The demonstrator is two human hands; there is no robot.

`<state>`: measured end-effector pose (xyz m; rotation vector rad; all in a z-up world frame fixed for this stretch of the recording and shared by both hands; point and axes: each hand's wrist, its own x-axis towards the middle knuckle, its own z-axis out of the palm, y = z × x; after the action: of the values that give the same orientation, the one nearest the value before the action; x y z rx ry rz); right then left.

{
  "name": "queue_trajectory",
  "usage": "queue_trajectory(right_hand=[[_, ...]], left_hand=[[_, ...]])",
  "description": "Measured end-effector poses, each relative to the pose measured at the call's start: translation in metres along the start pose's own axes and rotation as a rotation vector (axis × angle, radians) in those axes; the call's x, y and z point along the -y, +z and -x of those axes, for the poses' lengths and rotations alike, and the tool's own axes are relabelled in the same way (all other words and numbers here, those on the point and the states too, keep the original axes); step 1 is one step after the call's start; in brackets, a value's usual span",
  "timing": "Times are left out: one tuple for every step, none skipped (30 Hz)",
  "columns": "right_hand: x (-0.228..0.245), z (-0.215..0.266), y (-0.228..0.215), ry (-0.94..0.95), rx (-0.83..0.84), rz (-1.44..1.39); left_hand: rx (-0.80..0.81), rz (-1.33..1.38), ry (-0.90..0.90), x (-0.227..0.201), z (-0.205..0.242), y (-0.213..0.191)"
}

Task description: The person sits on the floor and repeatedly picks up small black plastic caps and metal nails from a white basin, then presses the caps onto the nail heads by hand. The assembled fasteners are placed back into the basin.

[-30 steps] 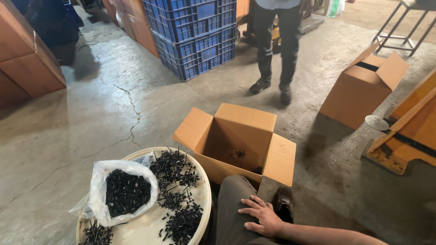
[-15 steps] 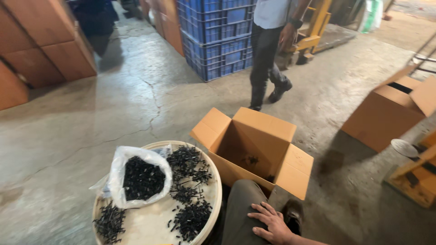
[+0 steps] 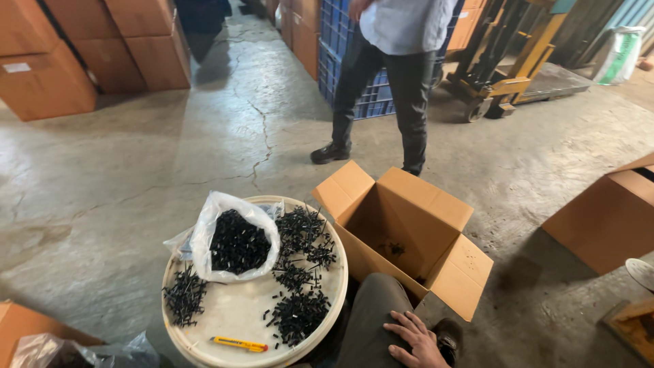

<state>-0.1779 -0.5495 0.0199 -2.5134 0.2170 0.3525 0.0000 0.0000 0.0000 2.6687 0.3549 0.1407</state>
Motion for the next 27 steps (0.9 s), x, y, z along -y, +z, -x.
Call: queue_trajectory(right_hand=[[-0.005, 0.000, 0.003, -0.032, -0.029, -0.006], [-0.011, -0.002, 0.006, -0.038, -0.036, -0.007], [-0.016, -0.003, 0.009, -0.043, -0.043, -0.008], [-0.021, -0.004, 0.012, -0.047, -0.051, -0.008], [-0.026, -0.005, 0.016, -0.009, -0.024, 0.007], [-0.032, -0.008, 0.019, 0.028, -0.001, 0.023], [-0.037, -0.010, 0.022, 0.066, 0.022, 0.039], [-0.042, -0.011, 0.025, 0.063, 0.018, 0.040], [-0.046, -0.011, 0.028, 0.060, 0.014, 0.041], [-0.050, -0.012, 0.031, 0.057, 0.009, 0.041], [-0.054, -0.013, 0.034, 0.058, 0.005, 0.049], [-0.056, -0.014, 0.036, 0.057, 0.002, 0.057], [-0.058, -0.015, 0.037, 0.057, 0.000, 0.065], [-0.060, -0.016, 0.038, 0.074, 0.006, 0.073], [-0.060, -0.016, 0.037, 0.092, 0.011, 0.081], [-0.059, -0.018, 0.036, 0.109, 0.016, 0.088], [-0.056, -0.019, 0.033, 0.113, 0.022, 0.093], [-0.053, -0.019, 0.031, 0.118, 0.029, 0.098], [-0.050, -0.018, 0.029, 0.122, 0.036, 0.102], [-0.046, -0.018, 0.026, 0.106, 0.031, 0.110], [-0.041, -0.017, 0.022, 0.089, 0.026, 0.118], [-0.035, -0.017, 0.018, 0.069, 0.022, 0.125], [-0.028, -0.017, 0.015, 0.068, -0.014, 0.147], [-0.021, -0.018, 0.012, 0.066, -0.049, 0.170], [-0.013, -0.019, 0.009, 0.063, -0.085, 0.192], [-0.006, -0.022, 0.007, -0.036, -0.173, 0.259], [0.000, -0.025, 0.005, -0.136, -0.261, 0.325]], left_hand=[[-0.018, -0.001, 0.005, -0.001, 0.004, 0.009], [-0.042, 0.000, 0.010, -0.001, 0.009, 0.015], [-0.065, 0.000, 0.016, -0.001, 0.013, 0.019], [-0.083, -0.002, 0.023, 0.001, 0.016, 0.021], [-0.103, 0.002, 0.028, 0.003, 0.020, 0.020], [-0.123, 0.004, 0.034, 0.003, 0.020, 0.020], [-0.142, 0.008, 0.042, 0.003, 0.021, 0.018], [-0.166, 0.008, 0.054, 0.002, 0.021, 0.014], [-0.186, 0.008, 0.069, 0.002, 0.022, 0.012], [-0.209, 0.009, 0.085, 0.002, 0.021, 0.010], [-0.244, 0.000, 0.098, 0.003, 0.022, 0.009], [-0.281, -0.009, 0.108, 0.003, 0.022, 0.007], [-0.303, -0.018, 0.114, 0.003, 0.025, 0.006], [-0.359, -0.022, 0.102, 0.003, 0.027, 0.006], [-0.249, -0.070, 0.072, 0.005, 0.028, 0.005], [-0.195, -0.098, 0.037, 0.006, 0.029, 0.005], [-0.111, -0.151, -0.020, 0.007, 0.029, 0.005], [-0.011, -0.213, -0.083, 0.010, 0.030, 0.004], [0.078, -0.270, -0.132, 0.013, 0.031, 0.005], [0.123, -0.315, -0.158, 0.014, 0.030, 0.006], [0.161, -0.350, -0.182, 0.015, 0.030, 0.007], [0.185, -0.366, -0.203, 0.017, 0.031, 0.008], [0.225, -0.400, -0.218, 0.018, 0.031, 0.009], [0.206, -0.391, -0.230, 0.017, 0.033, 0.010], [0.188, -0.383, -0.243, 0.017, 0.035, 0.012], [0.168, -0.374, -0.256, 0.015, 0.037, 0.014], [0.138, -0.380, -0.254, 0.013, 0.041, 0.015]])
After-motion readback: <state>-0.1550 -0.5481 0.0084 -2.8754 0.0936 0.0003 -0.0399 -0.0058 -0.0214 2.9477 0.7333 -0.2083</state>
